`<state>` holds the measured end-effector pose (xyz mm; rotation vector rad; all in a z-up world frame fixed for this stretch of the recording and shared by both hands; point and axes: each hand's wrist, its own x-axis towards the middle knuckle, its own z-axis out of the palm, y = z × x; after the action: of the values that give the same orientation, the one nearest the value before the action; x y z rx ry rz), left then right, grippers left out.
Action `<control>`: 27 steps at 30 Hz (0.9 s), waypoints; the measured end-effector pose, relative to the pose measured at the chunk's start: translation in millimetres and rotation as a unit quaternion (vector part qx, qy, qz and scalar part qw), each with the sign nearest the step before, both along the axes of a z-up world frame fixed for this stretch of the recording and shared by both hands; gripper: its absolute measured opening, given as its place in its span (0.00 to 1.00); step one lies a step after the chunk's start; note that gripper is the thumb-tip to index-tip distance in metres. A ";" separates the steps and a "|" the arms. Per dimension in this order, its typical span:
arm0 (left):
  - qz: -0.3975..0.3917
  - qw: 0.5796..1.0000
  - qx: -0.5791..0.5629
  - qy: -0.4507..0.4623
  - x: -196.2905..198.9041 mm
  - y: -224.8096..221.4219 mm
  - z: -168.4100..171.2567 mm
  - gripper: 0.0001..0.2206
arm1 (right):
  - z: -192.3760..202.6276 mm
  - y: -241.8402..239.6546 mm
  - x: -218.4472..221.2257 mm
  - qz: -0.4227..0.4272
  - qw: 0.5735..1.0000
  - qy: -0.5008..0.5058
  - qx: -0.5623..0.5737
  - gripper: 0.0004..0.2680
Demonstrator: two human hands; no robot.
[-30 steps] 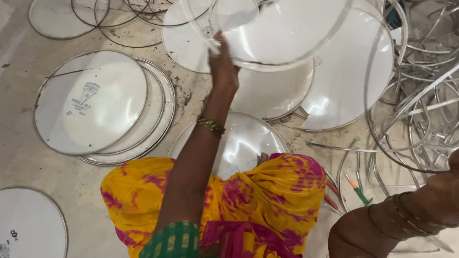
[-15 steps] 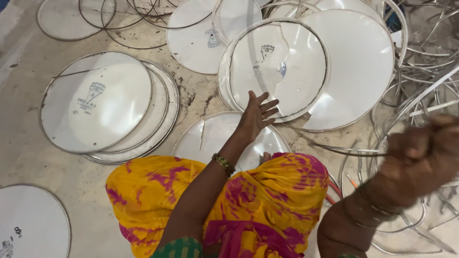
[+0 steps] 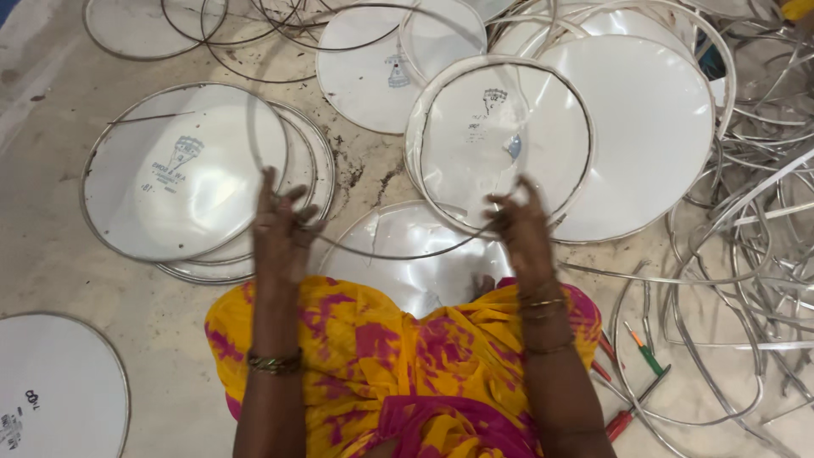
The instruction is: The person sits on the floor and uses a screwdriver and pliers to secure metal rings onto white circular drum heads, handling multiple units in sequence.
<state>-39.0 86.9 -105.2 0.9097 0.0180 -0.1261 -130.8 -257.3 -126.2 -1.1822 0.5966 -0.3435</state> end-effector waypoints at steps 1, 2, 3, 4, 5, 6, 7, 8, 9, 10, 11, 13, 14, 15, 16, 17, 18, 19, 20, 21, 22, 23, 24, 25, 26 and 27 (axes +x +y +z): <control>0.010 1.000 -0.005 -0.029 -2.2 14.7 10.6 0.30 | -21.0 13.1 6.9 0.033 0.999 0.037 0.022 0.26; 0.009 0.998 0.006 -0.054 -5.4 25.2 20.0 0.30 | -41.9 25.9 10.2 0.063 0.995 0.061 0.037 0.27; 0.008 0.997 0.017 -0.080 -8.5 34.8 29.6 0.30 | -62.6 39.5 13.1 0.092 0.991 0.085 0.053 0.28; 0.005 0.994 0.027 -0.107 -10.3 41.3 38.8 0.30 | -82.2 53.4 18.8 0.111 0.983 0.105 0.100 0.27; -0.003 0.990 0.058 -0.127 -14.5 44.3 46.1 0.29 | -100.6 66.9 23.3 0.129 0.973 0.124 0.146 0.25; -0.011 0.985 0.088 -0.148 -18.3 45.0 52.3 0.29 | -118.0 80.8 26.5 0.142 0.964 0.122 0.188 0.25; -0.019 0.978 0.118 -0.170 -21.4 44.6 57.6 0.29 | -134.0 93.8 26.3 0.154 0.954 0.119 0.229 0.24; -0.039 0.976 0.132 -0.170 -24.4 43.9 61.9 0.29 | -149.1 106.7 22.4 0.177 0.947 0.112 0.246 0.24; -0.059 0.973 0.146 -0.170 -27.0 42.2 64.9 0.29 | -162.3 118.8 18.3 0.199 0.938 0.105 0.262 0.24; -0.079 0.969 0.161 -0.169 -30.2 41.1 66.8 0.29 | -174.1 131.2 12.3 0.203 0.931 0.110 0.282 0.22; -0.081 0.963 0.190 -0.171 -33.2 40.6 68.4 0.28 | -183.8 143.0 7.1 0.208 0.924 0.114 0.301 0.21; -0.083 0.949 0.249 -0.175 -37.2 39.4 71.5 0.27 | -195.3 159.3 3.2 0.204 0.916 0.126 0.323 0.19; -0.085 0.946 0.267 -0.163 -37.9 38.5 72.6 0.27 | -198.0 165.0 1.5 0.194 0.915 0.134 0.326 0.19; -0.086 0.943 0.284 -0.151 -38.1 37.6 73.4 0.28 | -198.4 168.4 3.8 0.185 0.915 0.143 0.329 0.18; -0.086 0.939 0.301 -0.139 -38.4 36.2 73.5 0.29 | -194.7 168.2 15.5 0.184 0.914 0.129 0.339 0.18; -0.058 0.910 0.355 -0.207 -39.2 34.4 73.1 0.30 | -186.8 165.7 29.1 0.181 0.917 0.113 0.338 0.18; -0.028 0.871 0.407 -0.274 -39.7 32.9 72.6 0.31 | -174.0 157.3 53.3 0.188 0.924 0.098 0.319 0.19; 0.001 0.824 0.455 -0.339 -40.3 31.0 71.1 0.32 | -156.9 146.1 83.3 0.202 0.942 0.077 0.258 0.20; 0.002 0.826 0.469 -0.313 -42.7 28.8 68.0 0.34 | -135.4 130.5 121.7 0.212 0.957 0.053 0.191 0.21; 0.002 0.827 0.483 -0.288 -45.3 26.9 64.0 0.36 | -107.7 111.3 166.1 0.221 0.968 0.026 0.118 0.21; -0.002 0.827 0.499 -0.261 -48.3 28.4 60.3 0.38 | -76.8 94.1 207.6 0.230 0.972 -0.010 0.051 0.22; -0.012 0.829 0.502 -0.245 -52.7 30.2 56.3 0.38 | -42.6 77.0 244.5 0.236 0.971 -0.046 -0.009 0.23; -0.021 0.831 0.505 -0.234 -54.5 31.6 52.4 0.38 | -4.1 63.1 276.6 0.236 0.965 -0.089 -0.066 0.24; -0.030 0.831 0.508 -0.223 -56.4 34.0 47.8 0.38 | 27.3 53.4 296.9 0.237 0.959 -0.122 -0.091 0.25; -0.036 0.829 0.528 -0.181 -57.3 37.1 41.7 0.37 | 51.7 43.2 305.2 0.238 0.952 -0.153 -0.119 0.23; -0.041 0.824 0.547 -0.138 -57.2 42.6 34.5 0.37 | 72.5 35.2 308.0 0.238 0.942 -0.184 -0.146 0.22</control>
<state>-96.2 129.4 -70.6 2.0854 -0.2449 -0.0515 177.2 -222.1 -53.6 -1.4575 -0.0790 -0.2319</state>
